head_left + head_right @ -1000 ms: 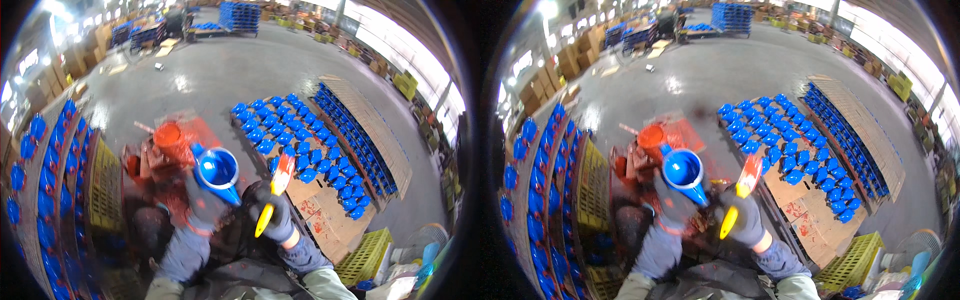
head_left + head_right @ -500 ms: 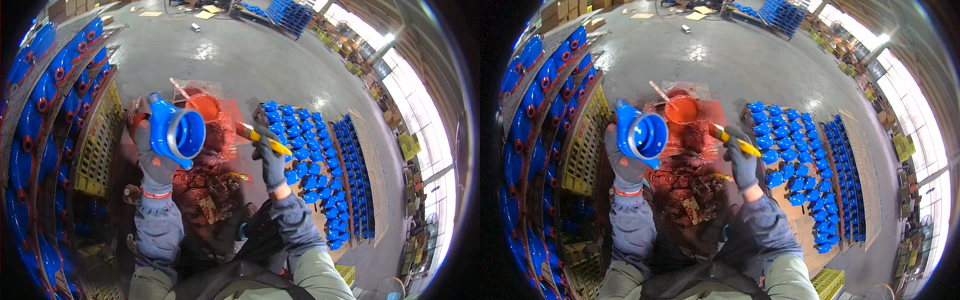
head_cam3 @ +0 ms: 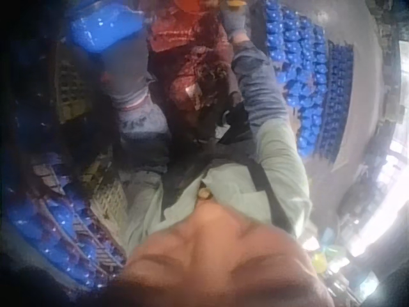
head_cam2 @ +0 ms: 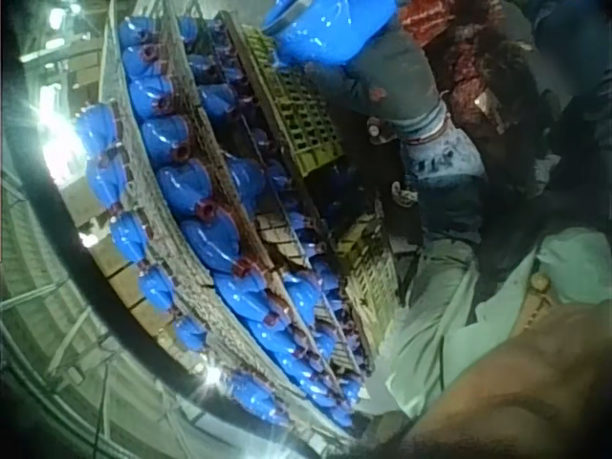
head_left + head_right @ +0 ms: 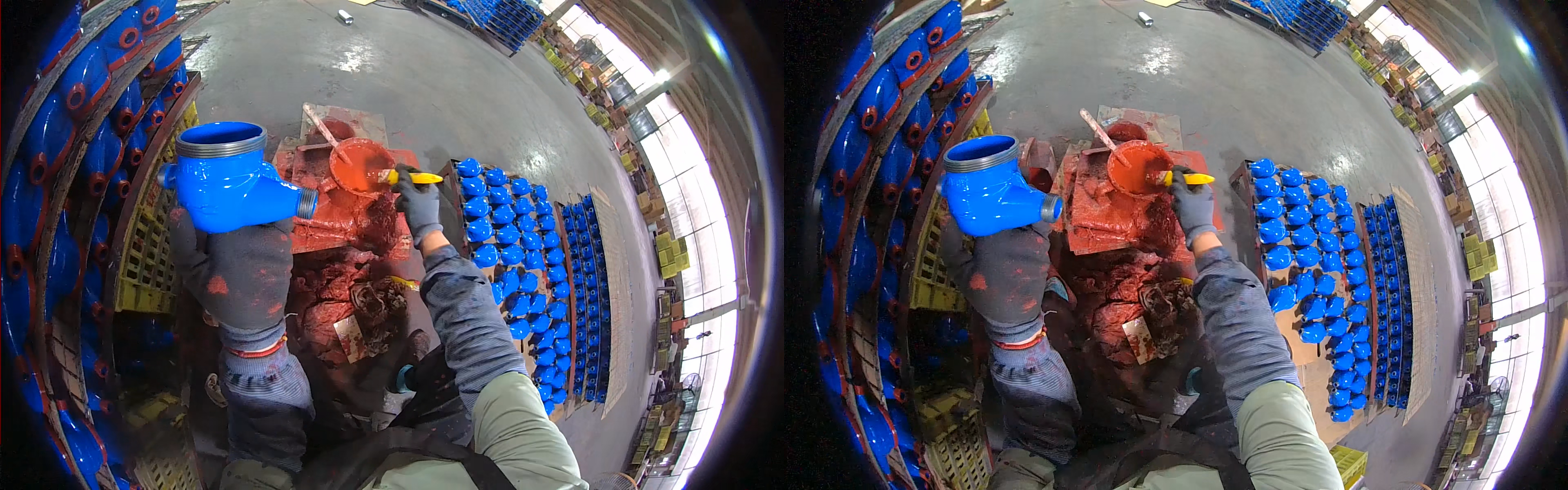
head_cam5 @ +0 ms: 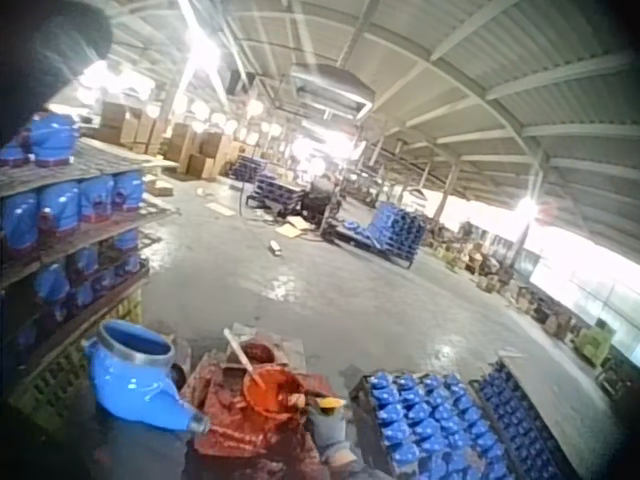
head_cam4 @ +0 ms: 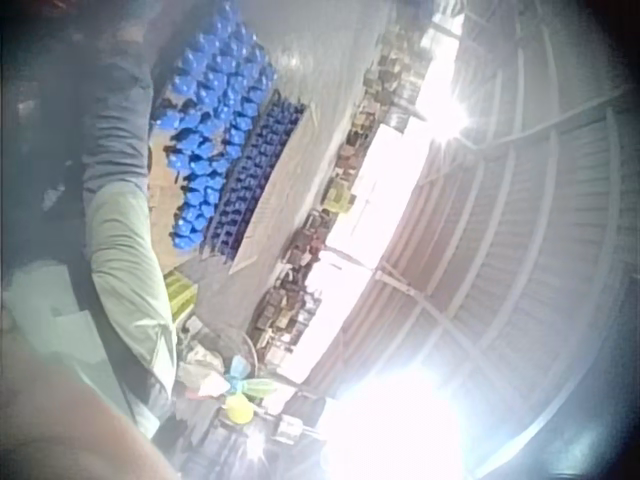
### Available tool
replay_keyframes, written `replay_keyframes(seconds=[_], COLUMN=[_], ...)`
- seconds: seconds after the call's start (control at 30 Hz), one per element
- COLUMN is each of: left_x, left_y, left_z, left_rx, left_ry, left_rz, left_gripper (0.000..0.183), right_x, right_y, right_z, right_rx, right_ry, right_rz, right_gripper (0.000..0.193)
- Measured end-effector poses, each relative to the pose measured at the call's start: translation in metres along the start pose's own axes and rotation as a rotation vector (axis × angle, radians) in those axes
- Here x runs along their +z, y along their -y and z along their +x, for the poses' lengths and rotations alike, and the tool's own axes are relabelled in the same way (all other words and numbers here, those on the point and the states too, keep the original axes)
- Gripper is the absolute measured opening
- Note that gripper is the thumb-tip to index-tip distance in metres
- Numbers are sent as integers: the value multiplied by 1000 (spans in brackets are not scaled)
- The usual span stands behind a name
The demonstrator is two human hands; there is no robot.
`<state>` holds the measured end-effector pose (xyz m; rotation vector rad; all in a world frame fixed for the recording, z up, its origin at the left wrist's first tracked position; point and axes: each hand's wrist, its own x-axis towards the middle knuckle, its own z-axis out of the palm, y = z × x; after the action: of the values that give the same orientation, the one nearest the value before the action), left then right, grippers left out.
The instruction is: The person applies red or orange paint or sealant to blue metal components with a brush, then stacks the painted components onto a pallet.
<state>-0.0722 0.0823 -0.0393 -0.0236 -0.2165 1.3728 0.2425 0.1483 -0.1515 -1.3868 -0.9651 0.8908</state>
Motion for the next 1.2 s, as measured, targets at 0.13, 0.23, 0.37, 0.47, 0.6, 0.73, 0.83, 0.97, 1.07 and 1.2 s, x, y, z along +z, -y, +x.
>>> replay_keyframes(seconds=[0.13, 0.23, 0.37, 0.47, 0.6, 0.73, 0.83, 0.97, 1.07, 1.2], left_x=[4, 2, -6, -10, -5, -2, -7, -13, -14, -12], left_y=[7, 18, 34, 54, 86, 99, 108, 118, 122, 121], left_z=[0, -2, -10, -20, -42, -43, -46, -47, -47, -47], left_rx=[-49, -30, 76, 245, 286, 584, 532, 531, 539, 532], left_ry=[102, 178, 151, 53, 94, 526, 595, 641, 657, 654], left_rz=[60, 134, 431, 833, 1360, 1996, 2030, 2018, 2046, 2063], left_gripper=[62, 79, 63, 55, 73, 99, 101, 97, 94, 93], right_x=[-21, -38, -50, -51, -49, -59, -63, -67, -71, -72], right_y=[5, 4, 14, 41, 95, 147, 164, 165, 162, 159], right_z=[-20, -36, -57, -81, -115, -158, -185, -193, -188, -186], right_rx=[-24, -21, 22, 110, -69, -394, -648, -773, -804, -779], right_ry=[-160, -167, -167, -144, 88, -187, -236, -333, -284, -298], right_rz=[19, 38, 160, 417, 796, 383, 386, 220, 26, -48], right_gripper=[30, 31, 33, 40, 39, 38, 36, 37, 37, 37])
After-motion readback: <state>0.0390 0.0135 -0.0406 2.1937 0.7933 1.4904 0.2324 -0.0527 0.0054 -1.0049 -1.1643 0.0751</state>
